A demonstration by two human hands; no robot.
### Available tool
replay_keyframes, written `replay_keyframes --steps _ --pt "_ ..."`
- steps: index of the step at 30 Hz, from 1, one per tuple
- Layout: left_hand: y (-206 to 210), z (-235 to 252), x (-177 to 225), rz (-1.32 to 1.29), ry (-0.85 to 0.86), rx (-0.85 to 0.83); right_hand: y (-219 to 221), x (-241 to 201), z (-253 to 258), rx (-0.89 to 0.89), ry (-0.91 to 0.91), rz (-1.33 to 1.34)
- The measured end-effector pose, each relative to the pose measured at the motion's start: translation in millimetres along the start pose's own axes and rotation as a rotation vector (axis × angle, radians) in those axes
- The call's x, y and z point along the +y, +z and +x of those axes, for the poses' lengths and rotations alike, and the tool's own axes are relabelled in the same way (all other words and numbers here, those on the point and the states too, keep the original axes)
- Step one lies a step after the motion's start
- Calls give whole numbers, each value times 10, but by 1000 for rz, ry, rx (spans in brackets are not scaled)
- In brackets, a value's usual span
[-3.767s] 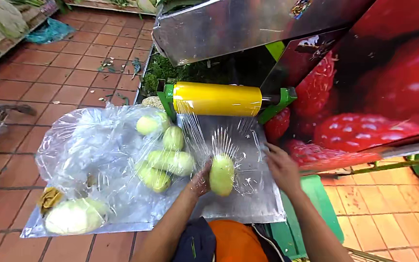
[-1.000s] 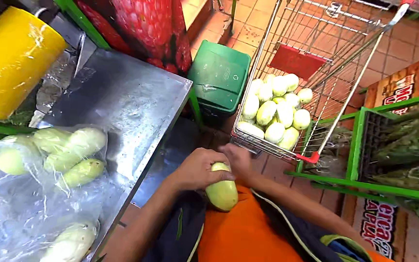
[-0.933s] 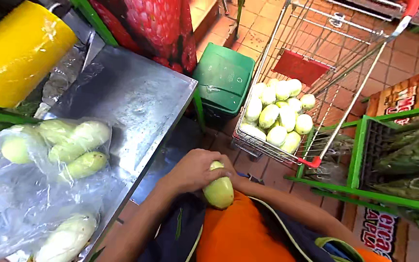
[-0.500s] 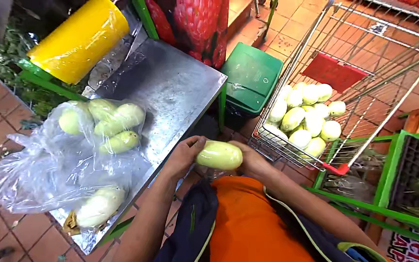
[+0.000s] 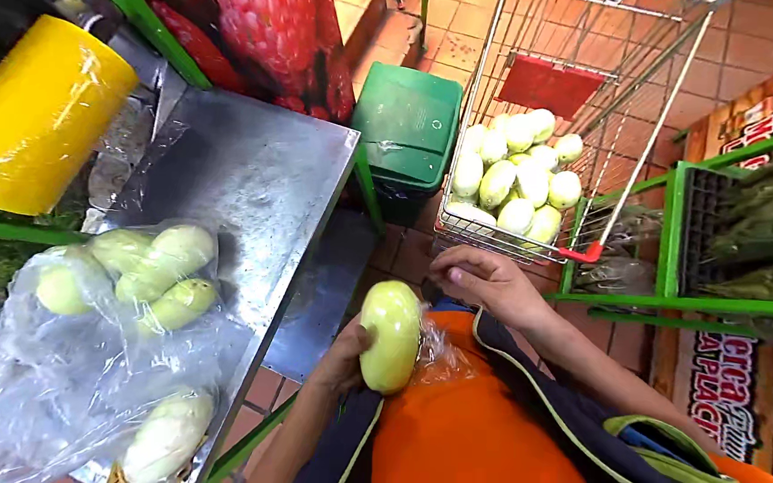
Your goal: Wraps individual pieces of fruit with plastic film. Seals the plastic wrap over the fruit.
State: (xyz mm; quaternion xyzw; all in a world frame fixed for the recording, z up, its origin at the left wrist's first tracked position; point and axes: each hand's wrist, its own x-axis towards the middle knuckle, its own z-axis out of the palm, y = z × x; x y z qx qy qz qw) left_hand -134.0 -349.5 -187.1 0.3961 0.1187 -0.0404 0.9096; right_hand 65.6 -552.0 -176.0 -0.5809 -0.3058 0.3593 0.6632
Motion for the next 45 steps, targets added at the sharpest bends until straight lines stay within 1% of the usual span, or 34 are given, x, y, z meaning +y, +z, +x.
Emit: replay_keyframes --steps 1,2,4,5,6,7,9,10,11,13,14,15,17,18,21,23,25,26,27,29,30,31,32,33,34,35,36,38,39,40,42,43,45 --pt "-1 3 31 116 -15 14 -25 44 -45 0 6 -90" --pt "1 8 58 204 -19 28 -33 57 -106 -38 19 -193" --pt "23 -2 53 241 20 101 30 30 -252 -182 46 -327" --pt "31 -11 26 219 45 162 107 6 -305 -213 73 -326" --pt "27 -10 3 187 63 216 175 -27 -325 -205 98 -285" --pt "18 6 -16 153 73 257 210 -58 -322 -146 100 -224" --pt "28 33 -31 116 61 311 192 -108 -294 42 75 -69" --pt "36 48 -11 138 48 307 166 -103 -283 107 63 32" --pt "34 66 24 205 32 277 149 -81 -270 131 46 154" --pt "33 106 126 322 -10 225 153 -21 -257 88 35 370" --pt "18 118 179 337 -31 213 174 -3 -263 60 63 403" --pt "12 119 231 349 -53 209 202 10 -277 49 107 376" --pt "52 159 311 398 -94 201 261 -4 -258 76 211 203" --pt "118 204 309 464 -107 233 290 -14 -232 90 260 169" --pt "278 294 215 684 -163 362 304 -3 -238 90 465 289" --pt "203 295 220 801 -195 333 221 -4 -300 28 611 307" --pt "140 260 234 896 -179 293 135 -9 -361 -117 663 312" --pt "120 250 238 937 -147 269 115 -81 -368 -123 634 253" --pt "108 231 236 975 -94 229 110 -202 -369 -59 555 133" --pt "74 170 201 990 90 100 93 -391 -340 147 293 -140" --pt "60 163 182 962 199 23 78 -406 -272 265 140 -245" --pt "57 169 169 926 290 -36 64 -347 -148 392 7 -325" --pt "62 169 154 892 349 -71 67 -219 18 504 -87 -369" --pt "61 159 123 860 387 -79 95 -39 196 573 -144 -385" --pt "48 138 94 840 406 -69 172 165 355 592 -157 -372" --pt "32 116 82 818 408 -53 309 364 477 571 -135 -343" --pt "17 87 89 800 403 -38 479 525 533 504 -101 -325" --pt "17 -4 156 798 393 -17 765 656 454 257 -66 -352" --pt "23 -48 192 841 409 -10 823 634 373 122 -101 -406" --pt "21 -73 219 909 428 -2 825 586 296 2 -142 -464" --pt "-18 -71 230 1010 455 16 734 567 184 -159 -164 -561" --pt "-46 -54 246 1003 437 0 680 545 124 -213 -153 -591" --pt "-100 -9 283 869 384 -60 571 498 2 -281 -101 -583"
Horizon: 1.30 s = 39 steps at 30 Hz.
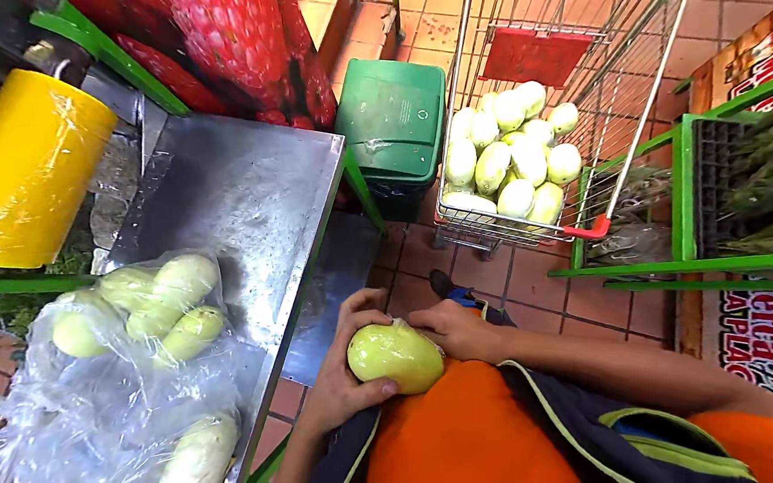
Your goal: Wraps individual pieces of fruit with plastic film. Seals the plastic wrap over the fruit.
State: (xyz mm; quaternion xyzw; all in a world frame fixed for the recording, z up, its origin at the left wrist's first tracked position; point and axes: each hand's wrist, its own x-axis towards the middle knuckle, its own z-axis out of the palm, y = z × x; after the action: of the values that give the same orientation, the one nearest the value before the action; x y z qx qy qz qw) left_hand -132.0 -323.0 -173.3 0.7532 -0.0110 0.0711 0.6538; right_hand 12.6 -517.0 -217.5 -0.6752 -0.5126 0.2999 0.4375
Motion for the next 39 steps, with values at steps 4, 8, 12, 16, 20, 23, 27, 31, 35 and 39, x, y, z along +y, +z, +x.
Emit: replay_keyframes --steps 4,8,12,16,20,23,27,31,35,39 --pt "123 -23 -158 -274 -76 206 -220 10 -209 -113 78 134" --pt "216 18 -217 -370 -225 474 -307 40 -317 -112 4 86" --pt "371 390 -130 -523 -407 700 -291 49 -184 291 8 -99" --pt "561 1009 18 -523 -372 835 -555 -152 127 396 254 12" --pt "817 1437 -58 -369 -286 667 -878 -58 213 548 113 630" --pt "1072 1561 -113 -165 -290 282 -1071 104 218 924 40 628" --pt "1035 1736 -192 229 -418 -297 -1374 435 152 1170 421 813" --pt "582 1651 -382 257 -556 -551 -1790 1185 -94 1306 660 718" --pt "379 1195 -537 71 -793 -131 -2721 2219 -324 1297 998 274" --pt "261 1060 -685 132 -932 41 -3672 3005 -123 901 1278 -233"
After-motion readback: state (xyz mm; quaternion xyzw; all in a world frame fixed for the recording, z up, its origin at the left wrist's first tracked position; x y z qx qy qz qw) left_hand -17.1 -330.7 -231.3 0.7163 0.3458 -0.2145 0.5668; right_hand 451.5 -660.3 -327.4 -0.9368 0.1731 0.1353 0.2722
